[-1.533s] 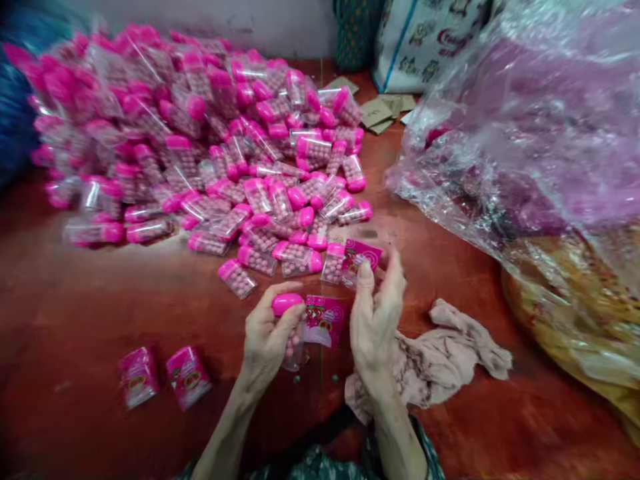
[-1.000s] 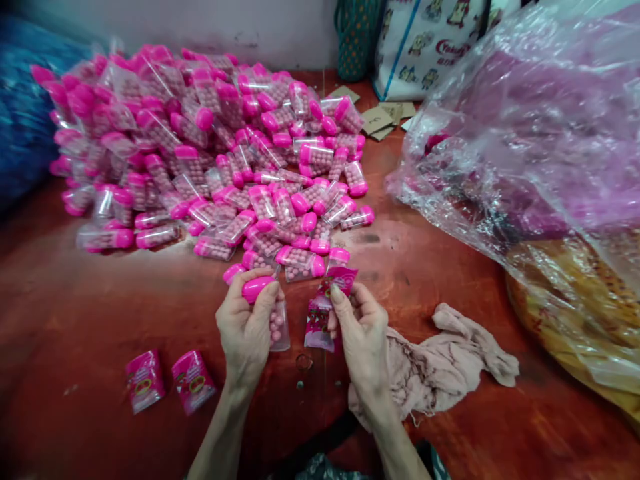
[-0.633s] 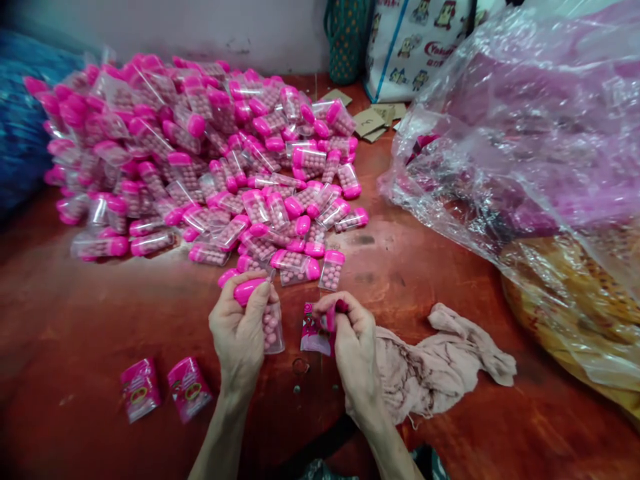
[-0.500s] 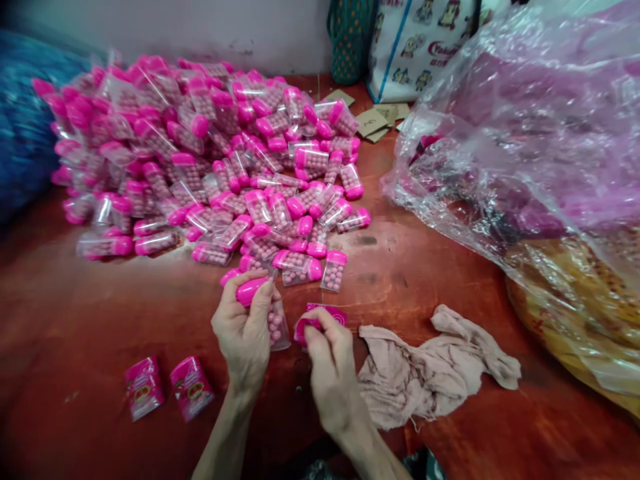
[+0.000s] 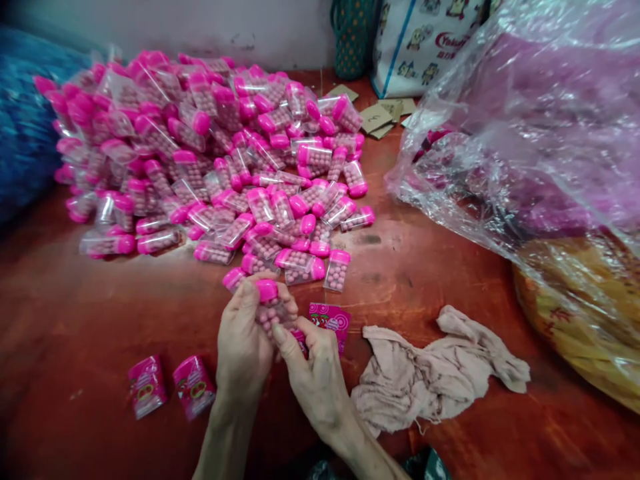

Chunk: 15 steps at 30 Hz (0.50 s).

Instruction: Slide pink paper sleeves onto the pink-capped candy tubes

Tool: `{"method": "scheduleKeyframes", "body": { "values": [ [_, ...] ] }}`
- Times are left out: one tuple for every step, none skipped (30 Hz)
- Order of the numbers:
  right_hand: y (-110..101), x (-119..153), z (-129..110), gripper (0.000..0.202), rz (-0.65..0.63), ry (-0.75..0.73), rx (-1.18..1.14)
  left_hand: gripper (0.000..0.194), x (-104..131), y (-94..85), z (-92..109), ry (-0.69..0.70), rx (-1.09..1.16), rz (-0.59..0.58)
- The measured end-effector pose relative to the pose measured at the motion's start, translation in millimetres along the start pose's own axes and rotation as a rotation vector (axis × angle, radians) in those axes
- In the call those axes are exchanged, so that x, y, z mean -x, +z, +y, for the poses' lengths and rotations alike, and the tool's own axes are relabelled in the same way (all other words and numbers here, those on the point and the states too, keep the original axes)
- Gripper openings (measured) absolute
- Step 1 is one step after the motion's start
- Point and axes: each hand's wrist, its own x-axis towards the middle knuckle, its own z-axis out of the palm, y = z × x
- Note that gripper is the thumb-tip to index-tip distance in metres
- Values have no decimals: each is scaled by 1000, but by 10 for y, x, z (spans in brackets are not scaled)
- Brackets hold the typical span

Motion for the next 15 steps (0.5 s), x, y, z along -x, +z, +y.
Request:
{"method": "scheduleKeyframes", "body": {
  "values": [
    [-9,4,-3,31,-17,-7,15,23,-18,-8,9,-43,29,29],
    [-17,6,-7,30,-35,-14,29,24,-38,-18,18,-76,55,53],
    [-25,7,-11,30,-52,-20,39,24,-56,-29,26,-95,75,67],
    [-31,6,-13,30,-67,-21,45,23,-70,-41,32,-94,86,69],
    [-35,2,-14,31,-78,-22,46,22,-79,-54,36,-74,83,62],
    [-36,-4,-14,31,-84,-25,42,21,-80,-66,39,-43,66,46],
    [-34,-13,-13,31,-93,-31,35,21,-74,-77,39,-6,39,22],
    [-30,-24,-13,31,-96,-39,28,21,-63,-85,38,32,6,-8],
    [-25,-36,-12,30,-97,-48,20,20,-48,-92,37,71,-28,-40],
    [-20,-49,-11,30,-97,-56,8,20,-33,-96,36,109,-58,-68],
    [-15,-62,-10,30,-101,-60,-9,19,-20,-98,35,143,-82,-95],
    [-11,-75,-7,30,-104,-61,-27,19,-10,-99,33,168,-98,-119],
    [-10,-86,-3,29,-100,-59,-47,20,-5,-98,32,185,-106,-141],
    [-10,-95,3,29,-93,-57,-63,20,-4,-97,30,193,-107,-157],
    [-12,-102,11,29,-85,-57,-75,21,-6,-95,28,193,-101,-167]
  ]
}}
